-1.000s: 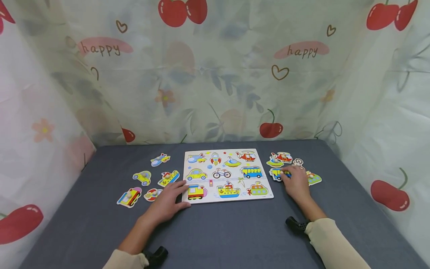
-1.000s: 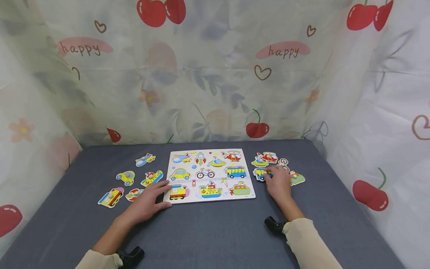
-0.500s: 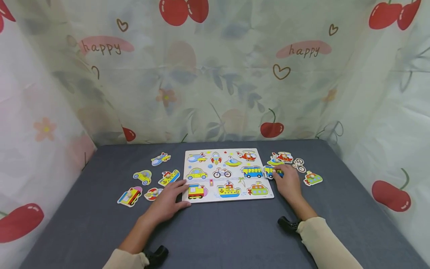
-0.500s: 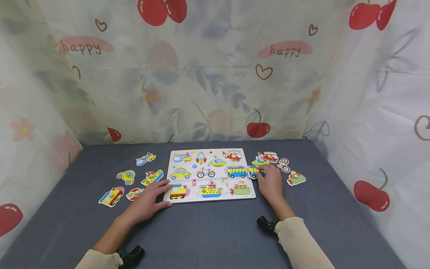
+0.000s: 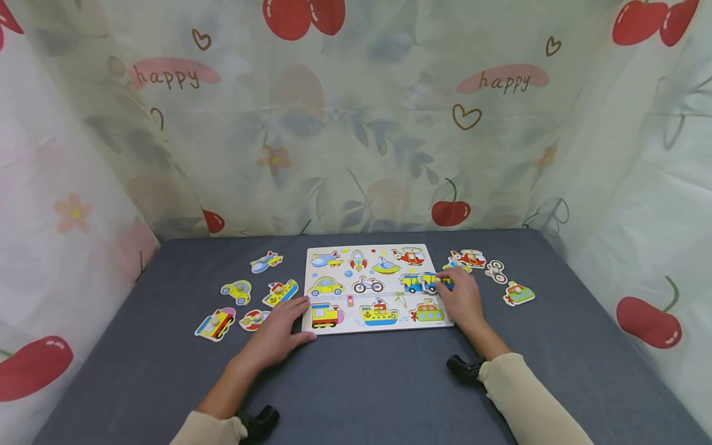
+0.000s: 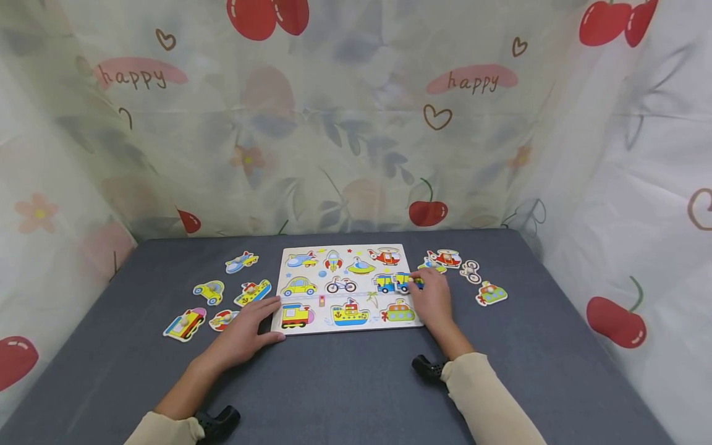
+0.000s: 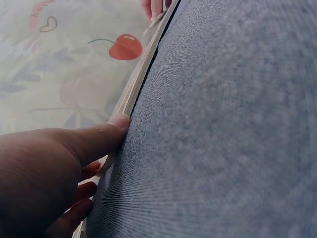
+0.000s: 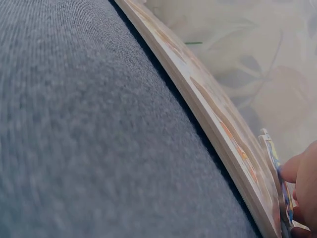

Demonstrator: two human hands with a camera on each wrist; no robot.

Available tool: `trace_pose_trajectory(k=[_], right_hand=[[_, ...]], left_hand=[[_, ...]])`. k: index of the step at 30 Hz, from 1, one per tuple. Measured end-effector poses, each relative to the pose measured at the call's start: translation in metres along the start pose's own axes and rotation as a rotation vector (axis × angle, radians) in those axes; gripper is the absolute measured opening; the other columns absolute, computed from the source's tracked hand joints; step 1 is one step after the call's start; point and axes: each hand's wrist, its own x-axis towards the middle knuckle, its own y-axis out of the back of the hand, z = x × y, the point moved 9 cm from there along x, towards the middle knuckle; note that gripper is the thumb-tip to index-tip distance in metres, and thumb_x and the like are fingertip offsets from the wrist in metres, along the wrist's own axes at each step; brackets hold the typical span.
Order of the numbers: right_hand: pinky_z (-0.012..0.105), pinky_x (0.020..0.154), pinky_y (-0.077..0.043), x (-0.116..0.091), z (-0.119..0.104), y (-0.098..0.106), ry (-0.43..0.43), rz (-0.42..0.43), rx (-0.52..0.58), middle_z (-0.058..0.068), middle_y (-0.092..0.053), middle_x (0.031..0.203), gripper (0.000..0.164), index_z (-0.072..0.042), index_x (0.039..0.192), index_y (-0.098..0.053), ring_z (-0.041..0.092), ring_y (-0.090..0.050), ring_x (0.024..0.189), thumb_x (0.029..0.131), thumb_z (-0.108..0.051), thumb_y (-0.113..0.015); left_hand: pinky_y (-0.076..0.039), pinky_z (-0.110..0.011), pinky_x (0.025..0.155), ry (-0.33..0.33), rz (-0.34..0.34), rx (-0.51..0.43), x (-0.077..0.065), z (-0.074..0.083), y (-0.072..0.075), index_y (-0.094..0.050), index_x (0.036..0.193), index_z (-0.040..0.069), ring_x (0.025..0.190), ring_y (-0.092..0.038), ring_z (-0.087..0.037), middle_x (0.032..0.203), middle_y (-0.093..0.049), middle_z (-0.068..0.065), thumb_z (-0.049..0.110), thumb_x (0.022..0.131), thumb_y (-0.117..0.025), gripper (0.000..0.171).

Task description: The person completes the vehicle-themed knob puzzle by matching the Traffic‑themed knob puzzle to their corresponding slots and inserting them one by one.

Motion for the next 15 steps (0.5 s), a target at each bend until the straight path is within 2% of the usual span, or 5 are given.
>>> trace_pose_trajectory(k=[7,15], right_hand=[[0.052,0.105,-0.032,0.001,-0.006,-0.005,0.012,-0.013,0.013,0.02,-0.06,0.122,0.022,0.0,0.109,-0.07,0.038,-0.048,0.12,0.092,-0.013,-0.066],[0.052,0.104,-0.033,0.003,-0.013,-0.009,0.04,-0.013,0.013,0.019,-0.062,0.118,0.018,-0.001,0.105,-0.071,0.038,-0.05,0.118,0.091,-0.012,-0.067]], left_hand=[[-0.032,-0.048,0.109,0.023,0.002,-0.011,0.001,-0.002,0.0,-0.052,0.139,0.002,0.135,-0.038,-0.032,0.145,-0.047,-0.011,0.031,0.082,-0.079,0.07],[-0.032,-0.049,0.109,0.021,0.007,-0.017,0.001,-0.002,-0.001,-0.052,0.139,0.002,0.135,-0.039,-0.033,0.144,-0.048,-0.011,0.03,0.082,-0.079,0.069]])
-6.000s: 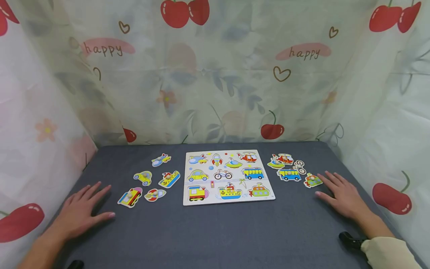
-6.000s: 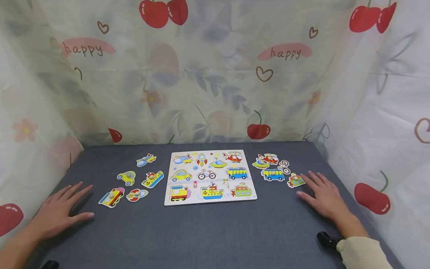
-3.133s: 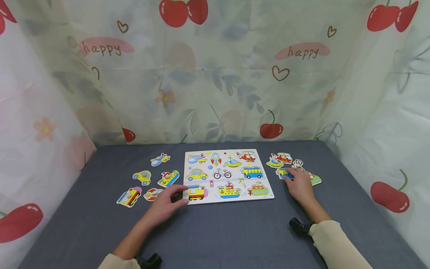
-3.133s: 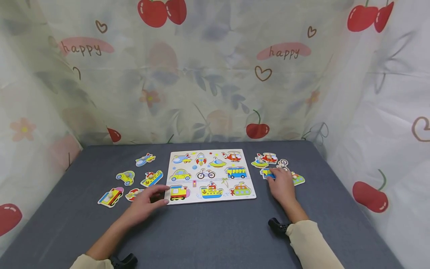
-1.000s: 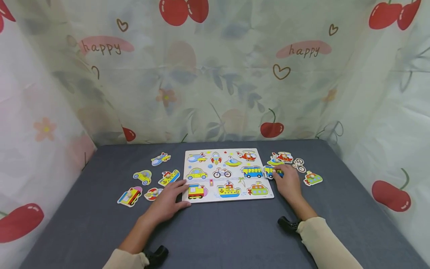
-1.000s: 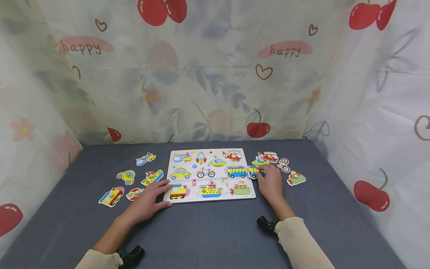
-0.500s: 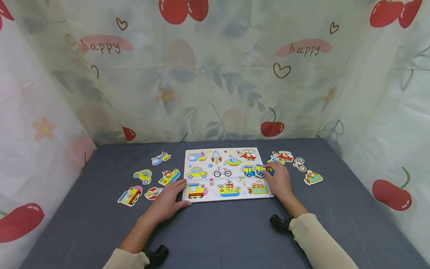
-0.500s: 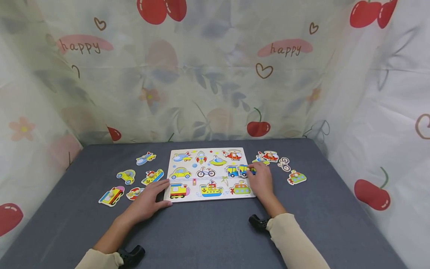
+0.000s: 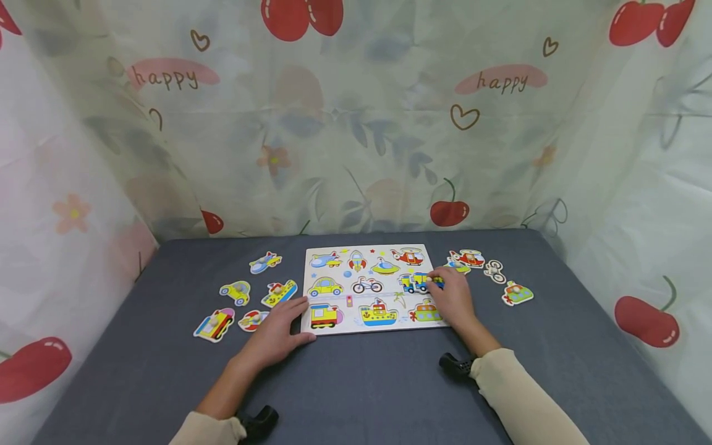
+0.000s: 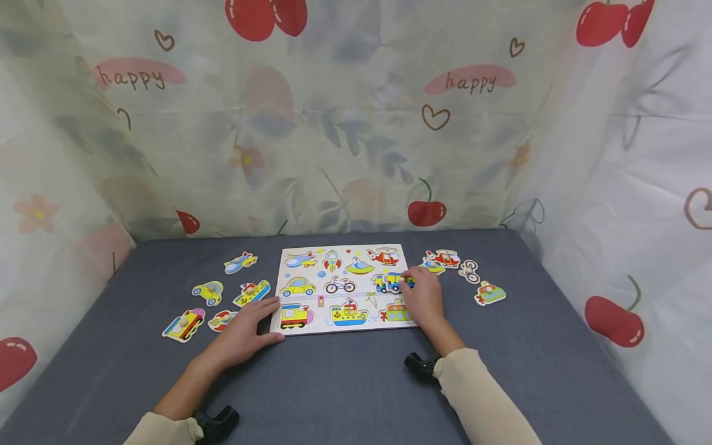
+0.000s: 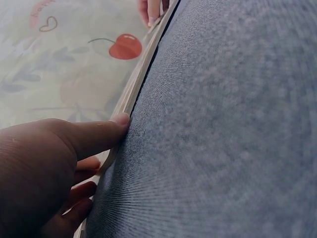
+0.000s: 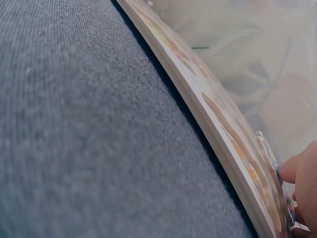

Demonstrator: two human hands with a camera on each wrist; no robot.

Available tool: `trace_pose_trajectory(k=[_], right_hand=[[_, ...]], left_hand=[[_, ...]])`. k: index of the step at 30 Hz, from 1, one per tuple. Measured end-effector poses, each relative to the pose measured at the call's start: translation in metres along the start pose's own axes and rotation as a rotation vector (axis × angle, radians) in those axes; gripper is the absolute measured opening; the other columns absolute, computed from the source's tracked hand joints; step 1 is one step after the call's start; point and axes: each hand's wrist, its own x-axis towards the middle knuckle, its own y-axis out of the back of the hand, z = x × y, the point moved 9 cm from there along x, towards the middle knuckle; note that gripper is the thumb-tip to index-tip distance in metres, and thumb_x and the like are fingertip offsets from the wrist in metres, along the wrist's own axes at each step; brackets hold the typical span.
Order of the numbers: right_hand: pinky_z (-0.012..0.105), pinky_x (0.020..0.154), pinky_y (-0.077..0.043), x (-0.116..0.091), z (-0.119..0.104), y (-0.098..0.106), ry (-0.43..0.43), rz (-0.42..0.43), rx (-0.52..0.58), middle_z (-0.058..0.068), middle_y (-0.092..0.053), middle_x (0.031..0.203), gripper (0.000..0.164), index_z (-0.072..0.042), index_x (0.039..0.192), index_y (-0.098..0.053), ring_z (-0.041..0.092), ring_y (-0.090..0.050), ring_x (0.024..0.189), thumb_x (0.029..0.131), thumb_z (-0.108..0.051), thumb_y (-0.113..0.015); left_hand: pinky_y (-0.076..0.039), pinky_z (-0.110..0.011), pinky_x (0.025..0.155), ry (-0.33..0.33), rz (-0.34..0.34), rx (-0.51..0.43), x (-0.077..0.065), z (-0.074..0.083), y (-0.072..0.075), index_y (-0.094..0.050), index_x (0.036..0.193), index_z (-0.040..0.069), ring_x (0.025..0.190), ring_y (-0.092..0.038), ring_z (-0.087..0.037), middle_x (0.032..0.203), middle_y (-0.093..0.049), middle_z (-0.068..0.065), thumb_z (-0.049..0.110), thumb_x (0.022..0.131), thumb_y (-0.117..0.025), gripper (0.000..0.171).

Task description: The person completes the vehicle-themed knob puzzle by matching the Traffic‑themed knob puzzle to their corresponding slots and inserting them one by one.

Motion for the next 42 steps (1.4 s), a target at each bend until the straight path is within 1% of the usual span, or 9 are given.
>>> trace_pose_trajectory(k=[3,11,19,27,32,42], right_hand=[[0.053,0.103,-0.034,0.0,-0.003,-0.002,0.002,-0.004,0.002,0.019,-0.062,0.119,0.017,-0.001,0.104,-0.071,0.038,-0.05,0.118,0.09,-0.012,-0.067],[0.053,0.102,-0.035,0.001,-0.006,-0.009,-0.001,-0.021,-0.013,0.017,-0.06,0.121,0.018,-0.003,0.105,-0.071,0.038,-0.049,0.118,0.092,-0.015,-0.066],[0.053,0.101,-0.036,0.003,-0.01,-0.014,0.033,-0.03,-0.062,0.017,-0.062,0.118,0.018,-0.003,0.105,-0.071,0.037,-0.052,0.115,0.092,-0.015,-0.066],[0.052,0.098,-0.038,0.005,-0.017,-0.014,0.058,-0.025,-0.069,0.016,-0.064,0.111,0.016,-0.004,0.102,-0.072,0.037,-0.053,0.109,0.091,-0.015,-0.067],[0.052,0.098,-0.038,0.005,-0.017,-0.016,0.06,-0.027,-0.076,0.015,-0.064,0.111,0.016,-0.004,0.102,-0.071,0.036,-0.053,0.11,0.091,-0.015,-0.066],[0.052,0.099,-0.037,0.004,-0.019,-0.017,0.052,-0.033,-0.085,0.014,-0.064,0.114,0.017,-0.005,0.103,-0.071,0.034,-0.052,0.11,0.092,-0.016,-0.066]], left_hand=[[-0.031,-0.049,0.109,0.002,-0.002,-0.005,0.0,0.0,0.0,-0.052,0.139,0.002,0.135,-0.038,-0.033,0.145,-0.048,-0.011,0.03,0.082,-0.079,0.068],[-0.031,-0.05,0.109,-0.028,0.012,-0.029,-0.003,0.003,0.002,-0.052,0.138,-0.001,0.135,-0.038,-0.034,0.145,-0.047,-0.013,0.028,0.083,-0.078,0.067],[-0.031,-0.049,0.109,-0.008,0.005,-0.034,-0.004,0.003,0.002,-0.051,0.139,0.001,0.136,-0.038,-0.033,0.146,-0.047,-0.011,0.029,0.083,-0.078,0.068],[-0.032,-0.05,0.109,-0.009,0.015,-0.026,-0.003,0.002,0.002,-0.052,0.139,0.001,0.135,-0.039,-0.033,0.145,-0.048,-0.011,0.03,0.083,-0.078,0.068],[-0.032,-0.049,0.109,0.001,0.01,-0.029,-0.003,0.002,0.002,-0.052,0.139,0.002,0.135,-0.038,-0.032,0.145,-0.047,-0.01,0.03,0.083,-0.078,0.068],[-0.032,-0.05,0.108,-0.006,0.016,-0.025,-0.003,0.002,0.002,-0.053,0.138,0.001,0.134,-0.039,-0.033,0.144,-0.048,-0.011,0.03,0.083,-0.078,0.067]])
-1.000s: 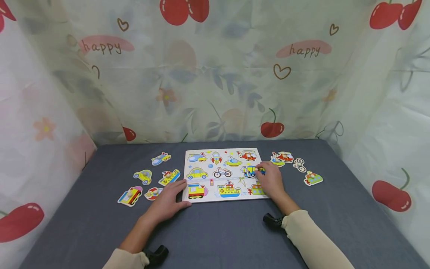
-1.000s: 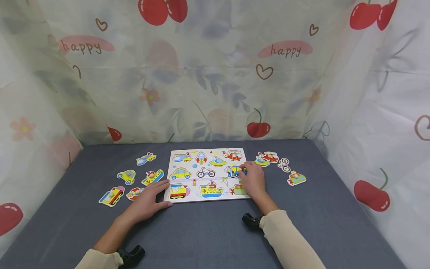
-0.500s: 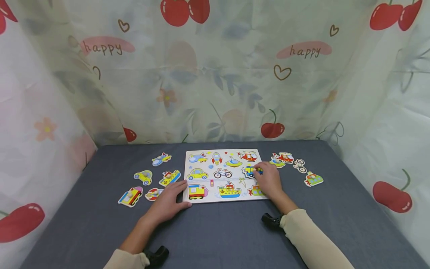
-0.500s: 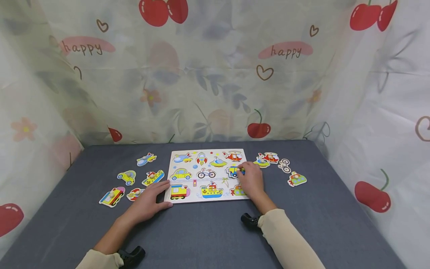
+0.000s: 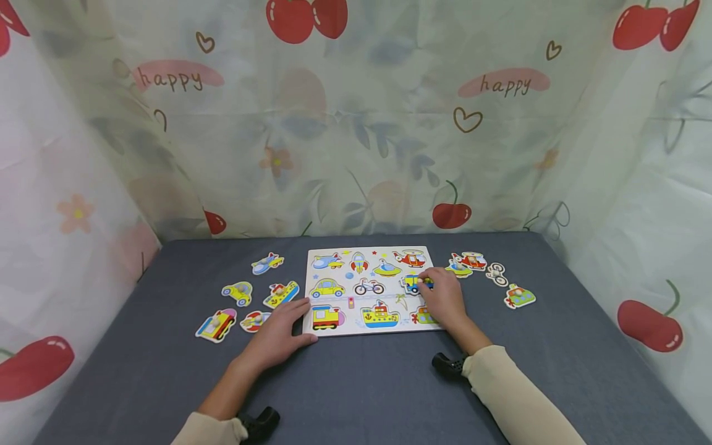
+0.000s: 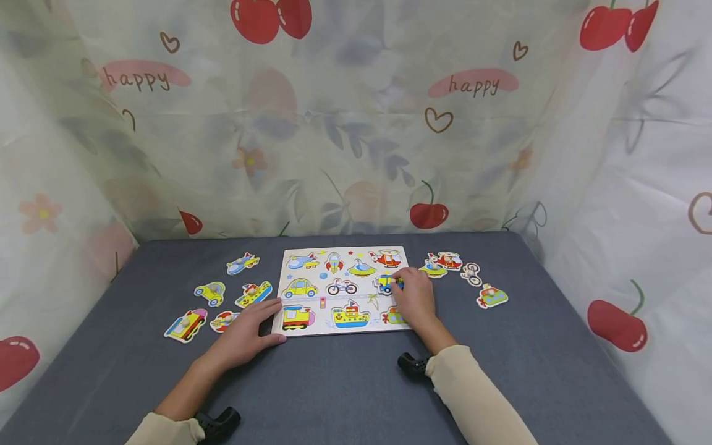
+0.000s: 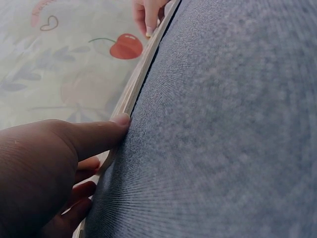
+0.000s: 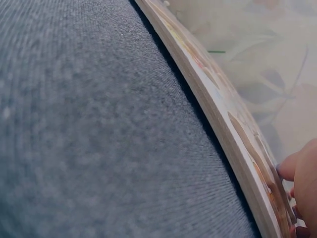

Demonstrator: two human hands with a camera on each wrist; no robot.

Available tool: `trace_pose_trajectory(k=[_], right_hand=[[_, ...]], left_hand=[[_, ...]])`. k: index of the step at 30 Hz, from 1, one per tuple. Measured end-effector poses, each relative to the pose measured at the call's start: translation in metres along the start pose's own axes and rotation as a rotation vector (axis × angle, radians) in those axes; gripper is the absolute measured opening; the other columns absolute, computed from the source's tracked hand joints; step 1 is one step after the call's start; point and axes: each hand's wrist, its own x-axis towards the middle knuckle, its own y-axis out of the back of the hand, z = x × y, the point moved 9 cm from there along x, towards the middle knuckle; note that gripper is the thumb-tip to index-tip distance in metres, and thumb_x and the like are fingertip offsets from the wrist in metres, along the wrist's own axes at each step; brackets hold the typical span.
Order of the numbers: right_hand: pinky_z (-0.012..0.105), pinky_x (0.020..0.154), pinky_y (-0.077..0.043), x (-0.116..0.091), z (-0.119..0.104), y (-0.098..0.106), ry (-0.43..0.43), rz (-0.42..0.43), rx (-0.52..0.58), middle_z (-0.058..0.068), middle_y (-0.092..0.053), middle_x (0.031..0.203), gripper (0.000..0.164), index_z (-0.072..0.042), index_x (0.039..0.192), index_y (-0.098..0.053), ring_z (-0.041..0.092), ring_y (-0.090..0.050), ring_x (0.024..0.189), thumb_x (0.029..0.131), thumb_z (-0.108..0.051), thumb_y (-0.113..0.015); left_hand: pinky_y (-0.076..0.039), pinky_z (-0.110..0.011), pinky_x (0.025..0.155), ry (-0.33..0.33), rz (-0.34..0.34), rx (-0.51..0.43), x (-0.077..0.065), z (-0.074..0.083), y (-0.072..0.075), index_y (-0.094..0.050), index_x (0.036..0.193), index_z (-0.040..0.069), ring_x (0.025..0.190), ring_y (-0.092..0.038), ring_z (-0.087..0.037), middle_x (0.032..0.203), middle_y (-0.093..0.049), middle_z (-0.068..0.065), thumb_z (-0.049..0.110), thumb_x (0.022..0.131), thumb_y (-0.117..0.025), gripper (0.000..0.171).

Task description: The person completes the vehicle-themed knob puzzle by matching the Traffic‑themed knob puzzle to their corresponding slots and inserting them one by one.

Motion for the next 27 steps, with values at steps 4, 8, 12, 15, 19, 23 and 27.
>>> trace_pose_trajectory(k=[4,8,12,15,19,23,27], right_hand=[[0.053,0.1,-0.036,-0.0009,0.0,-0.0007,0.001,-0.004,-0.009,0.015,-0.063,0.115,0.018,-0.005,0.105,-0.07,0.035,-0.052,0.112,0.092,-0.017,-0.066],[0.053,0.099,-0.037,-0.0019,-0.0011,-0.0001,0.014,0.005,-0.01,0.015,-0.064,0.114,0.018,-0.005,0.104,-0.071,0.035,-0.052,0.111,0.092,-0.016,-0.066],[0.053,0.099,-0.037,-0.0022,-0.002,-0.0003,0.031,0.01,-0.013,0.015,-0.064,0.113,0.017,-0.005,0.103,-0.071,0.035,-0.052,0.11,0.091,-0.016,-0.067],[0.053,0.099,-0.037,-0.0019,-0.0015,-0.0013,0.032,0.006,-0.017,0.015,-0.064,0.113,0.017,-0.005,0.103,-0.071,0.034,-0.052,0.11,0.091,-0.017,-0.067],[0.053,0.098,-0.037,-0.0021,-0.0014,-0.0019,0.03,0.004,-0.018,0.015,-0.065,0.113,0.017,-0.005,0.103,-0.071,0.034,-0.052,0.109,0.091,-0.017,-0.068],[0.053,0.097,-0.038,-0.0025,-0.0017,-0.0021,0.032,0.003,-0.017,0.015,-0.065,0.112,0.017,-0.005,0.103,-0.072,0.034,-0.053,0.108,0.091,-0.016,-0.068],[0.052,0.098,-0.038,-0.0024,-0.0009,-0.0029,0.023,-0.01,-0.025,0.015,-0.065,0.113,0.018,-0.005,0.104,-0.072,0.034,-0.052,0.109,0.091,-0.017,-0.067]], left_hand=[[-0.032,-0.049,0.109,0.001,0.0,0.0,-0.0002,0.0006,0.0006,-0.053,0.138,0.002,0.135,-0.039,-0.033,0.144,-0.048,-0.01,0.031,0.083,-0.078,0.067],[-0.032,-0.049,0.109,0.001,0.003,0.005,-0.0001,0.0011,0.0011,-0.053,0.138,0.002,0.135,-0.039,-0.032,0.144,-0.048,-0.01,0.03,0.083,-0.078,0.067],[-0.032,-0.049,0.109,0.001,0.004,0.011,0.0005,0.0004,0.0007,-0.054,0.138,0.002,0.135,-0.039,-0.032,0.144,-0.048,-0.011,0.029,0.082,-0.079,0.067],[-0.032,-0.048,0.109,0.012,-0.004,0.008,0.0007,-0.0006,0.0002,-0.053,0.139,0.003,0.135,-0.038,-0.031,0.145,-0.048,-0.01,0.03,0.082,-0.079,0.068],[-0.031,-0.048,0.11,0.026,-0.015,0.004,0.0002,-0.0014,-0.0004,-0.052,0.14,0.004,0.136,-0.037,-0.031,0.146,-0.046,-0.009,0.031,0.083,-0.078,0.069],[-0.031,-0.048,0.11,0.027,-0.017,0.005,0.0001,-0.0022,-0.0011,-0.052,0.14,0.004,0.136,-0.037,-0.031,0.146,-0.046,-0.009,0.031,0.083,-0.078,0.069],[-0.031,-0.047,0.11,0.019,-0.014,0.011,0.0006,-0.0019,-0.0017,-0.053,0.139,0.003,0.136,-0.038,-0.031,0.146,-0.047,-0.009,0.031,0.082,-0.078,0.068]])
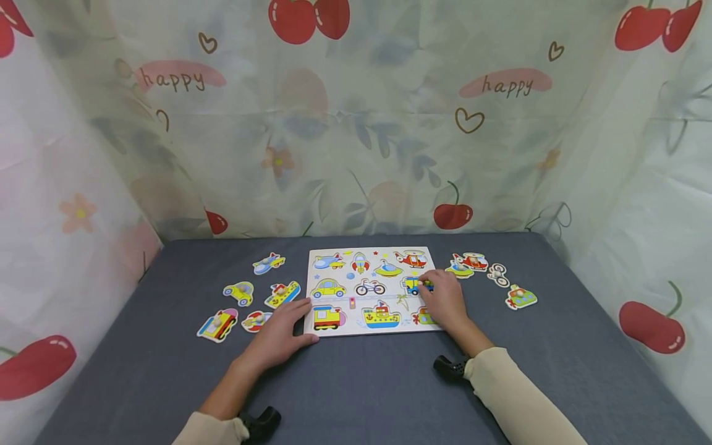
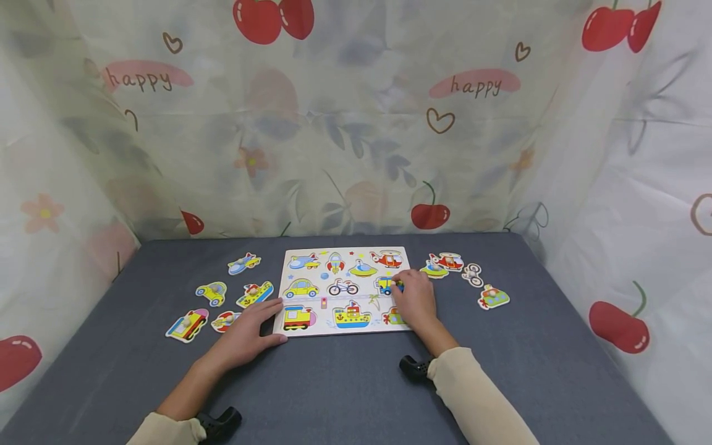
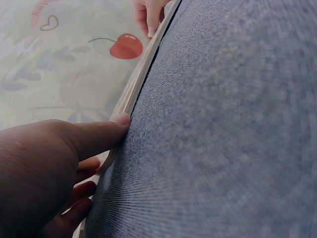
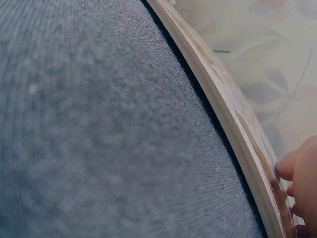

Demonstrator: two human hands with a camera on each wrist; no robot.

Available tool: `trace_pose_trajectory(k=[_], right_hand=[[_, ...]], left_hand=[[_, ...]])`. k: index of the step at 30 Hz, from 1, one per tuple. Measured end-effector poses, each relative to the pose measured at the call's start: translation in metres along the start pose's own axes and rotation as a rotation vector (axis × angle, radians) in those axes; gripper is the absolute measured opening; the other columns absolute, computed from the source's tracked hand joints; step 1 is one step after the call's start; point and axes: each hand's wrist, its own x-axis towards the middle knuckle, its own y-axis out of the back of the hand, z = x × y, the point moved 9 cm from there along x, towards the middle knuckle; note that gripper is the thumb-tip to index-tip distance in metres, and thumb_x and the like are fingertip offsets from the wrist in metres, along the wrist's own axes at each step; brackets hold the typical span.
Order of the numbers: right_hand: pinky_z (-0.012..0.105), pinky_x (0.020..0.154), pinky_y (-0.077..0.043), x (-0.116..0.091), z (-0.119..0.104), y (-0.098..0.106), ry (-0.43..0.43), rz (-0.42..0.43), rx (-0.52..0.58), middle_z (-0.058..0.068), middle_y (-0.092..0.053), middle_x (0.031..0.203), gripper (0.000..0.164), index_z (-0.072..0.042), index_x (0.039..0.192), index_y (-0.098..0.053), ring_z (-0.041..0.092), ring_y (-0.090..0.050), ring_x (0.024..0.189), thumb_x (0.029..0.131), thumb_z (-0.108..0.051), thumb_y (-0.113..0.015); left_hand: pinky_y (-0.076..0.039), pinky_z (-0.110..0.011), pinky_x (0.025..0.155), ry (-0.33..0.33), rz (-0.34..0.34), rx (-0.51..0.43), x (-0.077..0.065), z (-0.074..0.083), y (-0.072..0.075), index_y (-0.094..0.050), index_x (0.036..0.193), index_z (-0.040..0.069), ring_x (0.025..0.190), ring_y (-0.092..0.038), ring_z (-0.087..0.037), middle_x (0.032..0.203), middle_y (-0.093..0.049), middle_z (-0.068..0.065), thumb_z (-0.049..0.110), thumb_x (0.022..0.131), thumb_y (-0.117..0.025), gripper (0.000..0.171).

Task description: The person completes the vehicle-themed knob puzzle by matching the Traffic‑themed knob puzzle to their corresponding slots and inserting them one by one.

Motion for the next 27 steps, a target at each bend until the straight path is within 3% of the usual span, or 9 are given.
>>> trace_pose_trajectory(k=[17,27], right_hand=[[0.052,0.098,-0.039,0.01,0.005,0.003,-0.021,-0.15,-0.045,0.013,-0.066,0.112,0.026,-0.007,0.111,-0.071,0.033,-0.055,0.109,0.092,-0.023,-0.067],[0.053,0.096,-0.042,0.014,0.008,0.018,-0.001,-0.11,-0.048,0.015,-0.066,0.112,0.023,-0.004,0.11,-0.071,0.033,-0.055,0.109,0.093,-0.019,-0.064]], left_hand=[[-0.031,-0.047,0.11,0.005,-0.002,-0.003,0.0,-0.002,0.0,-0.052,0.14,0.004,0.136,-0.037,-0.031,0.146,-0.047,-0.009,0.031,0.082,-0.078,0.069],[-0.031,-0.047,0.11,0.009,0.0,-0.001,0.0,-0.003,-0.001,-0.052,0.14,0.004,0.136,-0.037,-0.03,0.146,-0.047,-0.008,0.032,0.082,-0.079,0.069]])
